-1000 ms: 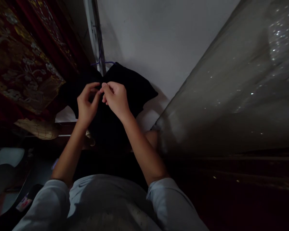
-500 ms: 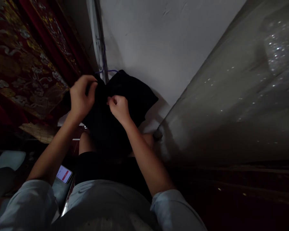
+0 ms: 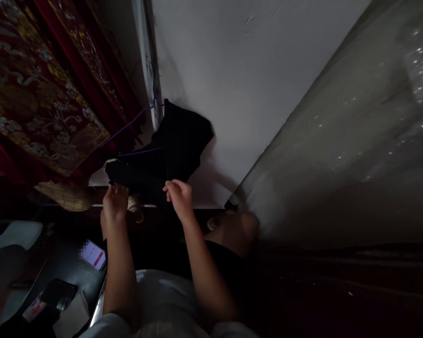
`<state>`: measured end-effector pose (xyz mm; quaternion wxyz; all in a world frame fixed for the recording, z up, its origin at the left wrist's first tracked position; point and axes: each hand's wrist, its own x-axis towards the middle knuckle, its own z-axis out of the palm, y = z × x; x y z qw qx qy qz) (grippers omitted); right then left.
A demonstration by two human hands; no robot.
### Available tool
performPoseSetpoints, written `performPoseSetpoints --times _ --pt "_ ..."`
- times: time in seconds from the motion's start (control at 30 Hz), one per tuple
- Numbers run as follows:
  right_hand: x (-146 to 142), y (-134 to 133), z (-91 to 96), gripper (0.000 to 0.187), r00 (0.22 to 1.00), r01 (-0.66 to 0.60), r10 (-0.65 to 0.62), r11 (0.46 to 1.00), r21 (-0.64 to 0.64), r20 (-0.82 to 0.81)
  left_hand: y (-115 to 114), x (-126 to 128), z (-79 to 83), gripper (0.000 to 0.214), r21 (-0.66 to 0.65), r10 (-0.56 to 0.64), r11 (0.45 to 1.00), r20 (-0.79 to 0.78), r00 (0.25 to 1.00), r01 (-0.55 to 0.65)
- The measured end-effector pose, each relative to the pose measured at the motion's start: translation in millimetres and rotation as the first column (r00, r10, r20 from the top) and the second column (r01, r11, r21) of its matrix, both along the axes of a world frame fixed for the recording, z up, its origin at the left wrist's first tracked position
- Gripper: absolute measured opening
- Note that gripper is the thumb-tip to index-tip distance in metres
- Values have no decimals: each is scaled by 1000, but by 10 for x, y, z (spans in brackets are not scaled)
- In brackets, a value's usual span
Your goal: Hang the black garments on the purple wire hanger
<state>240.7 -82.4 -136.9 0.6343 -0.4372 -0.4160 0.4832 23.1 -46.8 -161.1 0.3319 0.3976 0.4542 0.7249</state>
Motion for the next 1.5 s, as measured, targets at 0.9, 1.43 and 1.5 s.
performPoseSetpoints --times 0.9,1.43,1.5 --pt "242 45 354 28 807 -389 241 904 179 539 -413 702 613 44 50 -286 925 -564 775 377" --pt "646 1326 418 21 781 165 -176 984 74 599 18 -617 834 31 -553 -539 826 -832 -135 110" --pt "807 1233 519 31 731 226 -261 964 138 631 45 -640 1070 28 -458 -449 883 -888 -96 107"
